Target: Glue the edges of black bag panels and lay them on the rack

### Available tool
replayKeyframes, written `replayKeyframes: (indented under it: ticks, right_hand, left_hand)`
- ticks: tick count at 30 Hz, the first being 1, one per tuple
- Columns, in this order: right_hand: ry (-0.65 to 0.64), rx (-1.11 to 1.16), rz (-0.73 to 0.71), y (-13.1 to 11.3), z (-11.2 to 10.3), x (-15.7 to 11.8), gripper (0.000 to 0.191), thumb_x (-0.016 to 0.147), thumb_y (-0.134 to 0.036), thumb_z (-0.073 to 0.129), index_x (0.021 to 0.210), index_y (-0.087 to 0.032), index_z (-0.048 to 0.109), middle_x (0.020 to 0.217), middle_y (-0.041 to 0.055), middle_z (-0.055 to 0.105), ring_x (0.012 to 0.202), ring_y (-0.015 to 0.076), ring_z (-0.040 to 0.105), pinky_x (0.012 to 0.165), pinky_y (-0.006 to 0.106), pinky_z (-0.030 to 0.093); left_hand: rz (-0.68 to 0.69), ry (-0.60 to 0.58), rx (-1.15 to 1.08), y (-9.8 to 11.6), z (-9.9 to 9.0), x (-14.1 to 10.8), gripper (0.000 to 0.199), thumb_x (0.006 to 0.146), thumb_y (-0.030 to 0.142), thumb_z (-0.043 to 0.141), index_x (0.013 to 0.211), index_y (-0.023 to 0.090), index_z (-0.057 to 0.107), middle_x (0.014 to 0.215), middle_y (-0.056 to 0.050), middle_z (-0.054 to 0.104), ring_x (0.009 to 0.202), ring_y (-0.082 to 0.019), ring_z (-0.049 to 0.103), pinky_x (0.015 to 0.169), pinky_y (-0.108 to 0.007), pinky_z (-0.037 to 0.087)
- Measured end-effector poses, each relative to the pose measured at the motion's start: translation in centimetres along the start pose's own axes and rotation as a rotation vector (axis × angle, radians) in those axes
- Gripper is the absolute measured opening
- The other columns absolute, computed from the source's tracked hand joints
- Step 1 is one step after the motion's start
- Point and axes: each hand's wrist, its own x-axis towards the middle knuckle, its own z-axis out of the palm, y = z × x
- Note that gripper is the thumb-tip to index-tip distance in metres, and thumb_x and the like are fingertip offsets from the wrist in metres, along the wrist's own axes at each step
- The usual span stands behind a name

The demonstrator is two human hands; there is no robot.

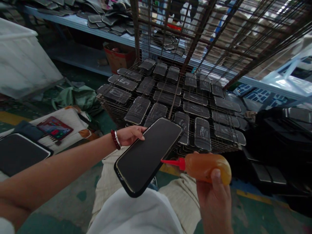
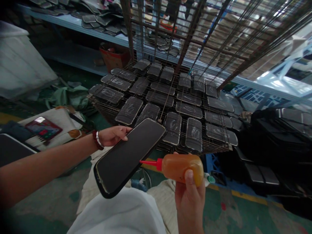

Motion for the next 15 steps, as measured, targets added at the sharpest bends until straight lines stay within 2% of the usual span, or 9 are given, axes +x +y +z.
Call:
replayKeyframes:
  ticks: [5,10,15]
  right_hand:
    - [-0.016,-0.035,0.014,0.4,-0.4,-0.9,0.056,0.079,-0.041,0.076,0.127,-0.023,0.055,0.121,0.0121,0.063,0.114,0.0296,0.059,0.084,0.036,0.055]
    - [-0.077,-0.048,-0.008,0.7,-0.5,-1.5,0.058,0.082,-0.039,0.072,0.132,-0.021,0.050,0.116,0.0151,0.065,0.112,0.0298,0.060,0.084,0.038,0.055]
    - [-0.130,-0.076,-0.012,0.9,-0.8,-2.1,0.064,0.079,-0.041,0.074,0.134,-0.021,0.048,0.120,0.0172,0.062,0.111,0.0322,0.060,0.084,0.040,0.054]
  left_hand:
    - [0.004,0.045,0.012,-0.2,-0.5,0.2,0.058,0.059,0.002,0.062,0.117,0.007,0.063,0.103,-0.016,0.073,0.087,-0.025,0.071,0.080,-0.036,0.055]
    - [0.025,0.049,-0.001,-0.1,-0.7,0.3,0.052,0.061,0.001,0.060,0.112,0.007,0.065,0.101,-0.015,0.074,0.084,-0.024,0.071,0.080,-0.036,0.055]
    - [0.033,0.094,-0.024,0.0,-0.7,0.4,0.051,0.061,-0.001,0.058,0.110,0.006,0.066,0.098,-0.015,0.074,0.083,-0.024,0.071,0.080,-0.036,0.055]
